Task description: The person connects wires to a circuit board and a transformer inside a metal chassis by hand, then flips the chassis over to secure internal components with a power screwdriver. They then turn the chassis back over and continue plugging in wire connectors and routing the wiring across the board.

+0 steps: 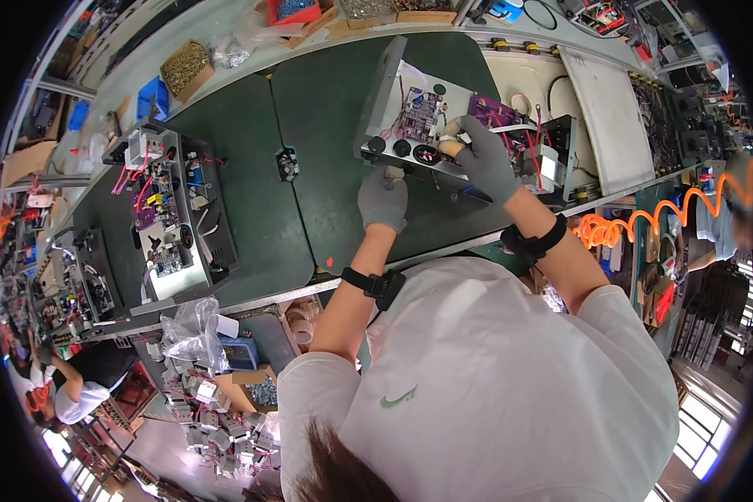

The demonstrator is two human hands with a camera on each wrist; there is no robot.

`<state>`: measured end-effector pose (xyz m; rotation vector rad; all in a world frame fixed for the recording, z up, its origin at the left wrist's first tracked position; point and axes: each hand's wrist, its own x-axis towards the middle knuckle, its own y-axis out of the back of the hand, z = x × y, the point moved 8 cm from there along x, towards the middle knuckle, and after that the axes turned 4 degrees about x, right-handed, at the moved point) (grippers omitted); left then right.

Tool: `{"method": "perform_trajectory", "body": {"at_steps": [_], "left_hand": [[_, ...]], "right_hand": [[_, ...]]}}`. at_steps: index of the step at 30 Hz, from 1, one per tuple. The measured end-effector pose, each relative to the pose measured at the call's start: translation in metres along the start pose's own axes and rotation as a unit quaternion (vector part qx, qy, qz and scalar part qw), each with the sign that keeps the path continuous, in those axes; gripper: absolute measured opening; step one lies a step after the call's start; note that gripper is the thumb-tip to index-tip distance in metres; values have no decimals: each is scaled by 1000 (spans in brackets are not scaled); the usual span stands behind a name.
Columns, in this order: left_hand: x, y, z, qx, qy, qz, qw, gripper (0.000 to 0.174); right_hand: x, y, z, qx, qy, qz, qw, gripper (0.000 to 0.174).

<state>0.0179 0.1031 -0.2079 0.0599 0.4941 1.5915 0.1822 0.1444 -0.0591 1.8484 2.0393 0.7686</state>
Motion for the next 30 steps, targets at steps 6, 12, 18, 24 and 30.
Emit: {"method": "perform_trajectory", "body": {"at_steps": [6, 12, 18, 24, 30], "left_hand": [[-24, 6, 106, -23, -204, 45, 978, 33], [-10, -5, 92, -67, -112, 28, 991, 25], [-14, -12, 112, 11, -209, -3, 978, 25], [-7, -17, 102, 4, -203, -50, 978, 28], [-1, -20, 88, 17, -104, -16, 994, 21]], "right_hand": [[1, -3, 5, 40, -58, -59, 996, 28], [0, 9, 17, 149, -103, -41, 983, 26], [-5, 29, 39, 227, -164, 9, 960, 27], [-8, 29, 49, 327, -177, 20, 928, 27], [-10, 26, 55, 336, -146, 33, 930, 24]]}}
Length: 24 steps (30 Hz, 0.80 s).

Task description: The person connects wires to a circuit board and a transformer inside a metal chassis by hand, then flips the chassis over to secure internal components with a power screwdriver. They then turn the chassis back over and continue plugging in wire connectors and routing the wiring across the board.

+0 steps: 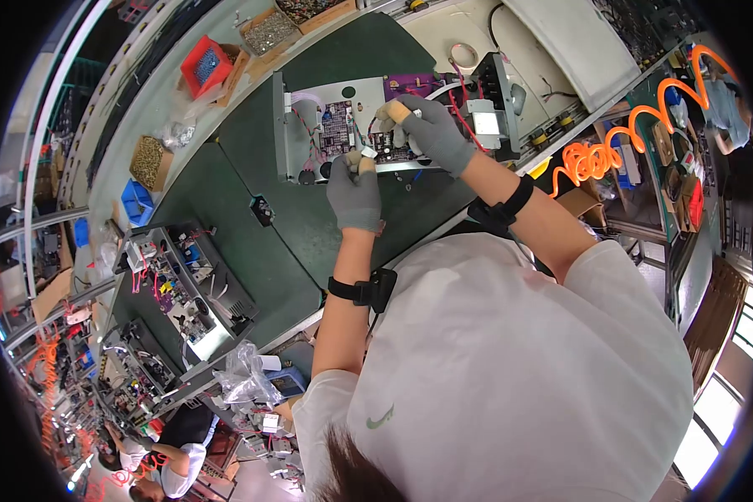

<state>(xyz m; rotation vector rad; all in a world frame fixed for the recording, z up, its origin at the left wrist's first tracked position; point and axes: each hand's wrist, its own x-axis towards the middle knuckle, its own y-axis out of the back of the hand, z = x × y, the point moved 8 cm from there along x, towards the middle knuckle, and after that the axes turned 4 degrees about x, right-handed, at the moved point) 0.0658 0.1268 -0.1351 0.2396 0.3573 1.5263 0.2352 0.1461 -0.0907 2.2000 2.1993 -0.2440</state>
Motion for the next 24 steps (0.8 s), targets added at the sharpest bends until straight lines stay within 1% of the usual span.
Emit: {"method": "perform_trajectory", "body": {"at_steps": [2, 3, 4, 5, 6, 7, 8, 10, 12, 14, 15, 16, 17, 18, 20, 24], "left_hand": [[5, 8, -1, -78, 8, 81, 994, 20], [7, 11, 2, -85, 5, 96, 992, 20], [9, 8, 5, -81, 5, 90, 993, 20], [9, 13, 18, 16, -15, 128, 992, 17], [8, 16, 30, 113, -36, 165, 979, 15], [7, 18, 37, 229, -56, 163, 958, 15], [7, 19, 39, 232, -57, 158, 958, 15], [8, 20, 43, 352, -51, 153, 922, 16], [8, 22, 40, 371, -62, 149, 915, 18], [5, 18, 50, 417, -121, 145, 889, 23], [4, 16, 54, 420, -123, 140, 888, 23], [5, 17, 54, 441, -93, 134, 882, 23], [5, 17, 54, 462, -63, 128, 875, 23], [7, 15, 53, 465, -65, 124, 874, 23], [10, 15, 51, 457, -56, 130, 878, 24], [15, 11, 54, 466, -56, 111, 876, 25]], "right_hand": [[0, 0, 0, 4, 16, -5, 1000, 29], [1, 2, 4, 8, 8, -2, 1000, 29], [2, 3, 5, 12, 7, 4, 1000, 29], [1, 2, 4, 18, 10, 0, 1000, 29], [1, 1, 5, 23, 13, -5, 1000, 29], [2, 1, 5, 10, 20, -1, 1000, 29], [1, 3, 6, 14, 18, 4, 1000, 29], [1, 2, 7, -17, 9, -3, 1000, 29], [2, 3, 12, -9, 2, -3, 1000, 28], [1, 2, 7, -27, 39, -8, 999, 27], [-1, 2, 6, -21, 25, -7, 999, 26], [-1, 3, 4, -16, 23, -3, 1000, 26], [-1, 3, 4, -44, 22, -6, 999, 25], [-1, 2, 4, -73, 21, -11, 997, 24], [-2, 3, 4, -51, 18, -5, 999, 22], [-2, 3, 3, -44, 34, -11, 998, 23]]}}
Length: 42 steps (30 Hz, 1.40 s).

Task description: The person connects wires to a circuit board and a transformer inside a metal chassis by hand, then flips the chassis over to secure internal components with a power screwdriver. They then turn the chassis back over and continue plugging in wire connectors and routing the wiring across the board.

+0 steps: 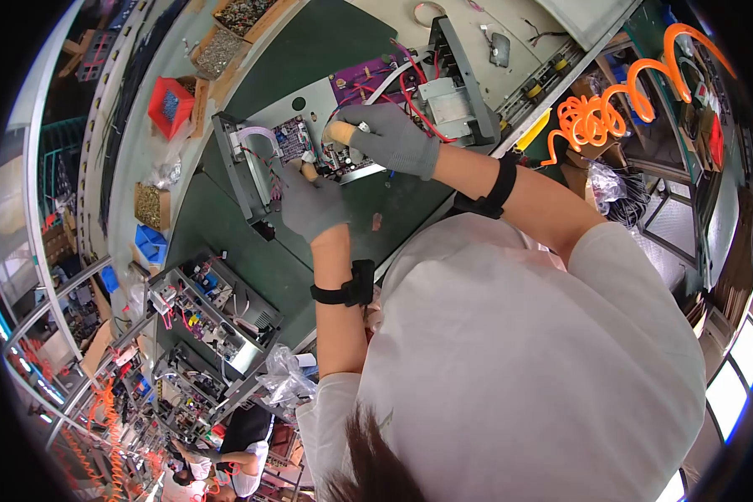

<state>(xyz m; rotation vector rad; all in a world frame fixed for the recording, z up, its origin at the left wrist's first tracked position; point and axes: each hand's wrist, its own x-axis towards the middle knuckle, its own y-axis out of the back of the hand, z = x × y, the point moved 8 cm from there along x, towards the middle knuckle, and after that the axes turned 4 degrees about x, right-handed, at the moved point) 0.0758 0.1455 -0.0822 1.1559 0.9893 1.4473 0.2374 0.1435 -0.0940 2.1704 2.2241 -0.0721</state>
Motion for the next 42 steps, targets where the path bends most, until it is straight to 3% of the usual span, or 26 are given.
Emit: {"method": "perform_trajectory", "body": {"at_steps": [5, 11, 33, 42], "left_hand": [[3, -1, -1, 13, 23, -60, 998, 25], [-1, 0, -4, -5, 22, -1, 1000, 21], [-2, 4, -1, 28, 53, -47, 997, 23], [12, 15, 12, 55, -23, -14, 998, 15]], "right_hand": [[0, -2, 3, 33, -39, -11, 999, 24], [0, -1, 5, 24, -13, -9, 1000, 29], [0, -2, 1, 13, -9, -23, 1000, 23], [-1, -2, 2, 37, -24, -20, 999, 26]]}}
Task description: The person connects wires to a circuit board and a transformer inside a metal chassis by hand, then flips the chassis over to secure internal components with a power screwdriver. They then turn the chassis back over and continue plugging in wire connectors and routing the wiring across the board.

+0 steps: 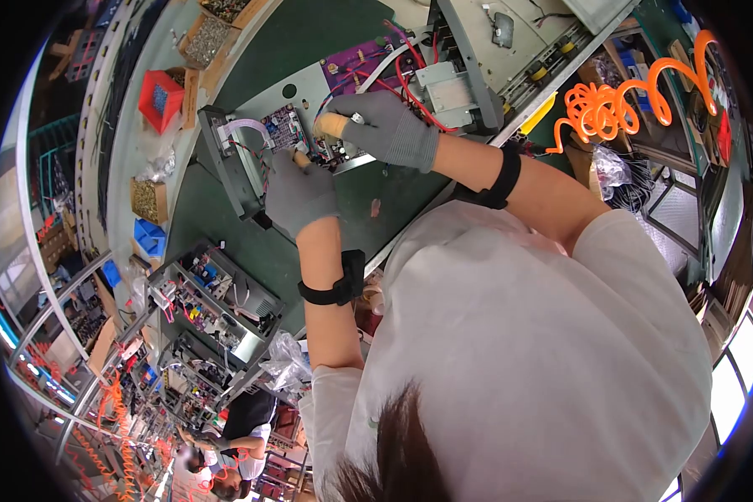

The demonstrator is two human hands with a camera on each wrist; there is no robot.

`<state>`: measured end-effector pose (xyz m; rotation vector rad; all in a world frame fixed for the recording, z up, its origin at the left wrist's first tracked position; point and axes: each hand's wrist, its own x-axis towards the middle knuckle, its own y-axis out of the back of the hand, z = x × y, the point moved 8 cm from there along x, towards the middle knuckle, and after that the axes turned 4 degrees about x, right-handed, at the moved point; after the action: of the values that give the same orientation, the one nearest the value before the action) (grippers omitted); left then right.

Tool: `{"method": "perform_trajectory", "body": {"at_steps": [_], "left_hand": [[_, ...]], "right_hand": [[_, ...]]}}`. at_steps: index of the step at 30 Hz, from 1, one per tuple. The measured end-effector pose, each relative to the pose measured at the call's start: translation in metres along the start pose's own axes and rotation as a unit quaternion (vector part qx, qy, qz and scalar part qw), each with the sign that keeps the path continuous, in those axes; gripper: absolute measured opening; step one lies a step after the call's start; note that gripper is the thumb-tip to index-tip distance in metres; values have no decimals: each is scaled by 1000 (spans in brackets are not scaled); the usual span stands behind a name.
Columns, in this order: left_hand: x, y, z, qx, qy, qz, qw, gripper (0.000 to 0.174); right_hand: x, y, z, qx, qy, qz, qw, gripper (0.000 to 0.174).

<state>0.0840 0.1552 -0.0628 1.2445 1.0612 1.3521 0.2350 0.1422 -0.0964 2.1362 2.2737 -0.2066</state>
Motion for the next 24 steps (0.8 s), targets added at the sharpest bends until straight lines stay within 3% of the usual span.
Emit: {"method": "perform_trajectory", "body": {"at_steps": [2, 6, 8, 12, 15, 17, 20, 24], "left_hand": [[8, 0, 2, 11, 8, -72, 997, 16], [25, -3, -1, -8, 9, -128, 992, 16], [30, -9, -2, -58, 12, -164, 985, 20], [35, -16, -12, -73, 0, -151, 986, 21], [38, -30, -28, -167, 17, -185, 968, 19], [38, -48, -40, -286, 61, -248, 923, 19], [44, -52, -37, -280, 5, -234, 931, 22], [44, -53, -39, -263, 23, -245, 933, 20]], "right_hand": [[0, 0, -2, -19, 24, 4, 1000, 26], [0, -1, -2, -21, 15, 10, 1000, 24], [1, 0, -2, -18, 62, 33, 997, 25], [1, 2, -2, -6, 66, 38, 997, 26], [0, 1, -1, -50, 38, 24, 998, 21], [1, 0, -2, -56, 39, 23, 997, 21], [0, 0, -2, -38, 48, 22, 998, 23], [-1, 1, -4, -19, 60, 44, 997, 29]]}}
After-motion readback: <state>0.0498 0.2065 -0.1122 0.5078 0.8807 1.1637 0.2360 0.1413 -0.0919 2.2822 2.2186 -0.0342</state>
